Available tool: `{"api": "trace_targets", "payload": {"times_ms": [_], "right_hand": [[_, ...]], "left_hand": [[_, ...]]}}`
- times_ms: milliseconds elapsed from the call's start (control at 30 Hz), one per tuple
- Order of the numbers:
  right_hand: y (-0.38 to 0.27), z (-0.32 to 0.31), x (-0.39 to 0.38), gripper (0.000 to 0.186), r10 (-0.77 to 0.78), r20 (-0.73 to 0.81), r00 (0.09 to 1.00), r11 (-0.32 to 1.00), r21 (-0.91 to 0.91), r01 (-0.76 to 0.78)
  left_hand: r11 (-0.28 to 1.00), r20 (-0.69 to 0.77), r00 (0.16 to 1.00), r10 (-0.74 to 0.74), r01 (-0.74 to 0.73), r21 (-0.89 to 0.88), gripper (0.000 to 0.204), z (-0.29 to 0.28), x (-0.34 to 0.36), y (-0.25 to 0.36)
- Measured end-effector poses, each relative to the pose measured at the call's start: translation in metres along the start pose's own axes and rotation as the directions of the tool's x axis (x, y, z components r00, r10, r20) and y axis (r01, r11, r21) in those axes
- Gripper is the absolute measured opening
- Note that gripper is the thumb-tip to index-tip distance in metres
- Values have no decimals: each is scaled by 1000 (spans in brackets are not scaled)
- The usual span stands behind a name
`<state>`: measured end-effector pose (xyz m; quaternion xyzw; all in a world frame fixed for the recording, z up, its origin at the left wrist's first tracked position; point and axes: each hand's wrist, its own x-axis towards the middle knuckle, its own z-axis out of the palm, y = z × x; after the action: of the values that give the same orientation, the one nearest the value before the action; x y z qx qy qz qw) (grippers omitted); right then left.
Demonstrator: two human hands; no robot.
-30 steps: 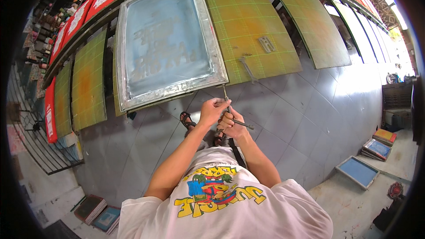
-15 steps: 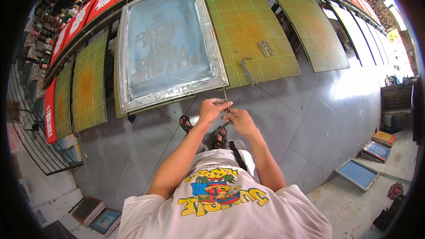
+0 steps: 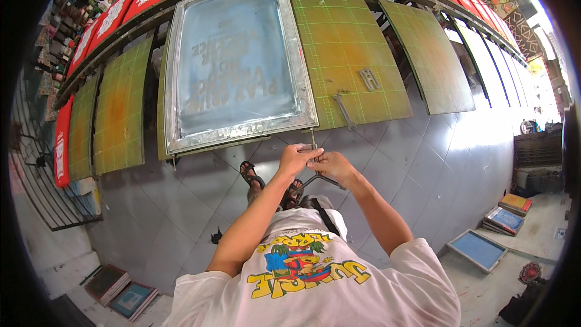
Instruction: The person uses a wrench to tighten and adjust the position of a screen printing frame on a production line.
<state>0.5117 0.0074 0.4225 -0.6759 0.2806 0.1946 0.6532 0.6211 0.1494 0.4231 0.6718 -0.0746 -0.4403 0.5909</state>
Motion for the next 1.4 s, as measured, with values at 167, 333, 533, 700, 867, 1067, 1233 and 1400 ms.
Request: {"api": "trace_targets", "payload": {"times_ms": [167, 333, 533, 700, 867, 1067, 1233, 1400], "right_hand": [[2, 1, -6, 34, -23, 87, 996, 994, 107, 14], [-11, -14, -21, 35, -128, 142, 982, 987, 120, 111], [5, -11, -4, 32, -24, 127, 992, 997, 75, 14], [-19, 0, -19, 29, -50, 144, 988, 996, 87, 38], [-14, -21, -11, 36, -64, 274, 960, 992, -83, 90], [-7, -26, 0, 38, -12, 251, 968, 985, -164, 54], [-6, -5, 6, 49, 97, 240, 966, 995, -62, -84], [-13, -9, -13, 52, -122, 379, 918, 906, 419, -53]], "left_hand": [[986, 4, 999, -36, 35, 160, 42, -4, 2, -1], [992, 136, 984, 117, -110, -57, 40, -11, 4, -12], [998, 129, 991, 19, -26, 57, 41, -4, 4, -6], [984, -8, 1000, -21, 22, 176, 48, -7, 4, -2], [995, 24, 999, -34, 31, 99, 41, -6, 3, -7], [997, 165, 986, 40, -28, -73, 50, -8, -1, 1], [986, 18, 996, -86, 82, 145, 51, -9, 5, 4], [997, 21, 999, -45, 44, 69, 44, -10, -1, 5]]}}
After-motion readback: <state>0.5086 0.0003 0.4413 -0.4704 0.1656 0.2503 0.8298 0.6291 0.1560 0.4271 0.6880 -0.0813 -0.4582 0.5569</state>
